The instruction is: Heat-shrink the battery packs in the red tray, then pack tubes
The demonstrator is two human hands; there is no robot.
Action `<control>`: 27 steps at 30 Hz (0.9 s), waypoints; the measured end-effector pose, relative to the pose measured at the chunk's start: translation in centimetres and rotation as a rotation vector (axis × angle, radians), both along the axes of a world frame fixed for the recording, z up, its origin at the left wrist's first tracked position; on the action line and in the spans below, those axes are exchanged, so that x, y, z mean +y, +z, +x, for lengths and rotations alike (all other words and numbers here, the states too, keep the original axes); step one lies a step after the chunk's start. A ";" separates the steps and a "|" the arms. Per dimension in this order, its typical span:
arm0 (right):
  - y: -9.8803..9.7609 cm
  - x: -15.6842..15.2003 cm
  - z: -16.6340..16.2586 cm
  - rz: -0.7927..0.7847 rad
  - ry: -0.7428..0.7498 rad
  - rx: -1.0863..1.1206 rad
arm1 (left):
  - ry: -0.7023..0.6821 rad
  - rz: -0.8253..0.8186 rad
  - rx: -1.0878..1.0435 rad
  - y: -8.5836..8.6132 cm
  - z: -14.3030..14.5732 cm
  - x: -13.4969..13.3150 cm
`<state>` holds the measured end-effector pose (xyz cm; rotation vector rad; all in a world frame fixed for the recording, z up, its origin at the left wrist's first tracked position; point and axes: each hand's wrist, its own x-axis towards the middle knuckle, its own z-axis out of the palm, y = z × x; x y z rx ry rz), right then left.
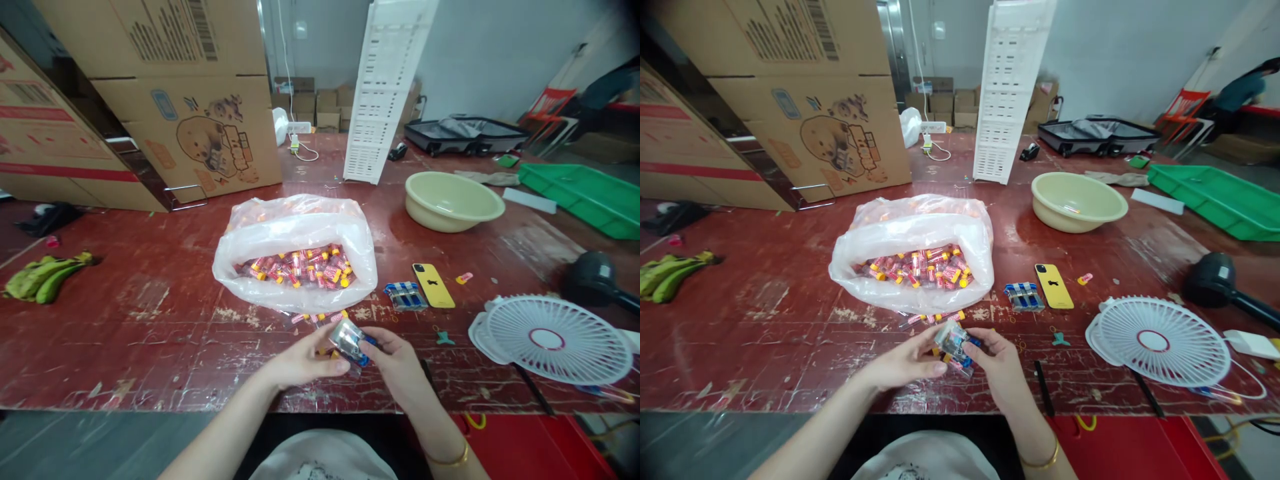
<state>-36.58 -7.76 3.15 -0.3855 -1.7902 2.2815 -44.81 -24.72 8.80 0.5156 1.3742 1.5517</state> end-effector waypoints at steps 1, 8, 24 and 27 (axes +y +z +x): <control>-1.2 -1.0 0.2 -0.079 -0.045 -0.004 | 0.111 0.003 0.036 -1.0 1.0 0.4; -1.9 -4.4 2.1 0.336 -0.286 0.140 | 0.412 -0.125 0.148 -4.0 4.8 2.3; 1.4 -0.7 0.9 0.726 -0.047 0.407 | 0.097 -0.206 0.110 -2.6 3.8 1.0; 1.7 -0.4 0.9 0.735 -0.045 0.397 | 0.068 -0.230 0.147 -2.6 3.4 0.7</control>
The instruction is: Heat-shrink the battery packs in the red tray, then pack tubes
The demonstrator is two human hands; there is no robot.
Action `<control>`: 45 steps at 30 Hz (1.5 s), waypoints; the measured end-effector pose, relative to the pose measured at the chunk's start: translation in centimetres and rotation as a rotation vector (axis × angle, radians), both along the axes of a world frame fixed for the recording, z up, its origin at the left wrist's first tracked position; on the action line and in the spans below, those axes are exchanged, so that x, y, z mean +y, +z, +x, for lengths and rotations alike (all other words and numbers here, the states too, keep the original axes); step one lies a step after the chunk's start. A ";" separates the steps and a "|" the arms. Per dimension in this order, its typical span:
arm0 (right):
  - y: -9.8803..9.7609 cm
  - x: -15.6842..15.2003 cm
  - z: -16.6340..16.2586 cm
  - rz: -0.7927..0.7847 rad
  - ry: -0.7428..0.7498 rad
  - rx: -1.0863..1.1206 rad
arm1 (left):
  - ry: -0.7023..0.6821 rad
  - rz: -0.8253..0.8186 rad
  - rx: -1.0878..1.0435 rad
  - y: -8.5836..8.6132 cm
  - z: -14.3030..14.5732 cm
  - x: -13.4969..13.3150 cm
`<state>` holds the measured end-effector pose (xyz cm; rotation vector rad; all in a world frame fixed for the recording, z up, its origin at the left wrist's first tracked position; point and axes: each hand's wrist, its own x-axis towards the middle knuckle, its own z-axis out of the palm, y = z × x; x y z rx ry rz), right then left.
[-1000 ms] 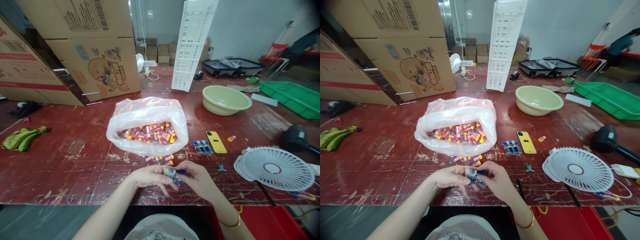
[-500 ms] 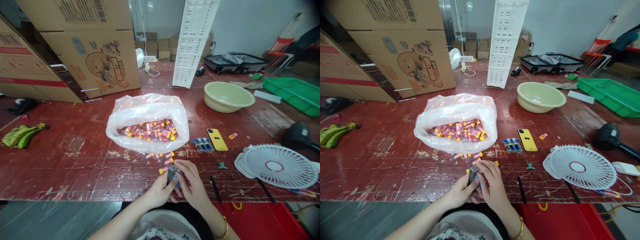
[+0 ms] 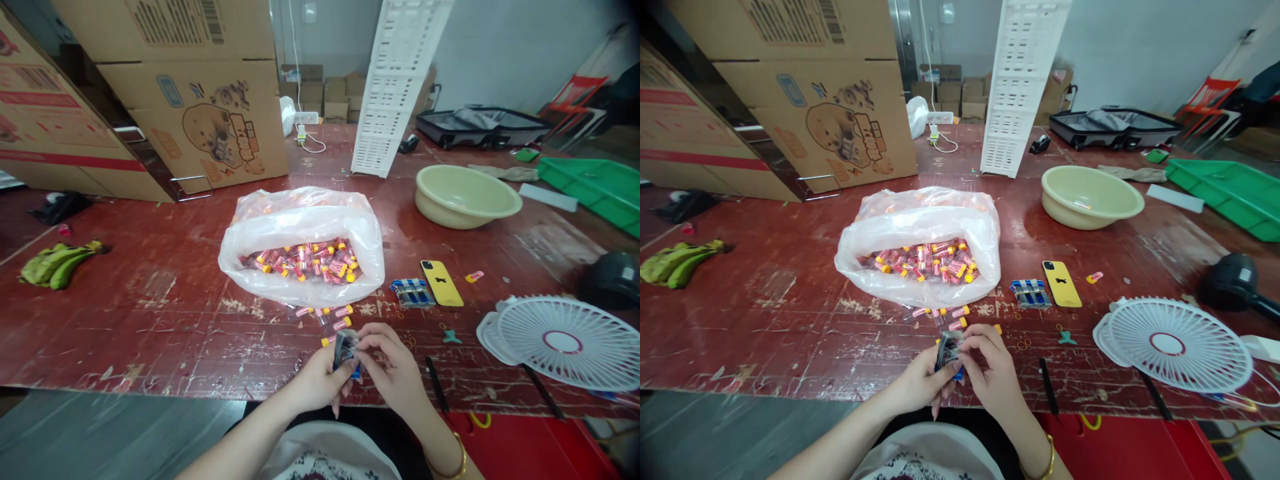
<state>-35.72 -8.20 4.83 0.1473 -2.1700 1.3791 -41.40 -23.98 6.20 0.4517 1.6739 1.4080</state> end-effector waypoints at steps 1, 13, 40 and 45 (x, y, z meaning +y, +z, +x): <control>0.1 0.1 0.0 0.002 0.005 -0.014 | -0.011 -0.007 0.013 0.0 -0.1 -0.1; 0.4 -0.2 -0.2 0.078 -0.055 0.123 | -0.029 -0.016 0.015 0.1 -0.3 -0.3; -3.0 -0.7 0.0 -0.433 0.041 -0.402 | 0.405 -0.316 0.657 -0.9 -5.0 -13.8; -3.5 -1.3 0.5 -0.376 0.047 -0.414 | 0.325 -0.440 0.588 -1.8 -7.1 -14.4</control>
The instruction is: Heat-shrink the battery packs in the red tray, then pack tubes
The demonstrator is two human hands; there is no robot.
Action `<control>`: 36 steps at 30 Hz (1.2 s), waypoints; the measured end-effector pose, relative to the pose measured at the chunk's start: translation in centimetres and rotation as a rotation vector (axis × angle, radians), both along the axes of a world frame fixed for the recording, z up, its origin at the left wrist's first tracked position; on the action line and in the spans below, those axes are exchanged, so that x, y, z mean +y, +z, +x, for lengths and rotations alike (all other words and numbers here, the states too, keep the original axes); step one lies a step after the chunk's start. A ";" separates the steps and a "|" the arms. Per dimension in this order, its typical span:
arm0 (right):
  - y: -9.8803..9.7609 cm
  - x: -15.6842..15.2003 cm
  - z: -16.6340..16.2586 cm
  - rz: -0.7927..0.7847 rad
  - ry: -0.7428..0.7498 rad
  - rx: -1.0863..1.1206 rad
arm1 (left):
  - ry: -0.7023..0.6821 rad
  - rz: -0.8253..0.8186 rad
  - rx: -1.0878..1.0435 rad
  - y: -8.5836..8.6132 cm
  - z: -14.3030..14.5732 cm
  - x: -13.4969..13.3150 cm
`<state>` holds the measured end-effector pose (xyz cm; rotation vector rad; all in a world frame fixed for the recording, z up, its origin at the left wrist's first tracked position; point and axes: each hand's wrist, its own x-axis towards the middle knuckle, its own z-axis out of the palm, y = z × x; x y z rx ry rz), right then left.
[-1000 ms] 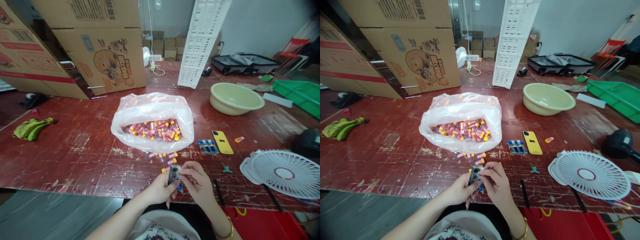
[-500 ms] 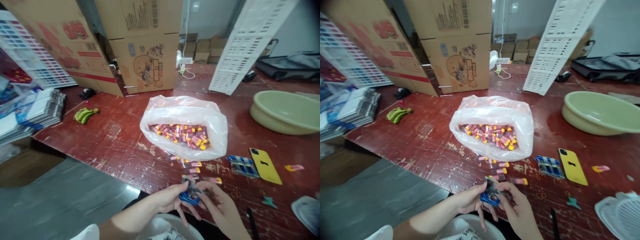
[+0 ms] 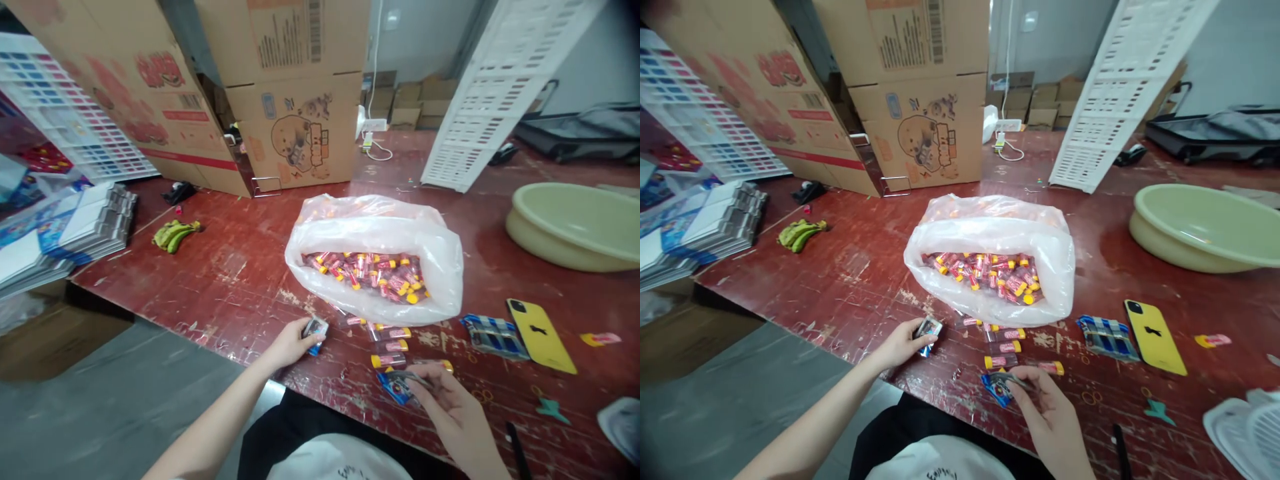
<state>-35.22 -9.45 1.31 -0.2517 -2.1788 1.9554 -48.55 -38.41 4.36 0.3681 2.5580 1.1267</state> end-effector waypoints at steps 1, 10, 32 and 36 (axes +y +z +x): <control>-0.1 0.0 0.1 0.003 0.004 -0.008 | 0.035 -0.047 0.015 -0.5 -0.2 0.2; 3.0 -0.5 -0.2 -0.076 0.125 -0.049 | 0.205 -0.212 0.451 2.0 3.4 5.6; 3.9 -0.5 -0.4 0.591 0.269 0.135 | 0.071 0.607 -0.875 3.1 7.3 16.6; 2.1 -0.6 0.5 0.613 0.229 0.162 | 0.125 0.756 -0.785 1.3 6.7 13.5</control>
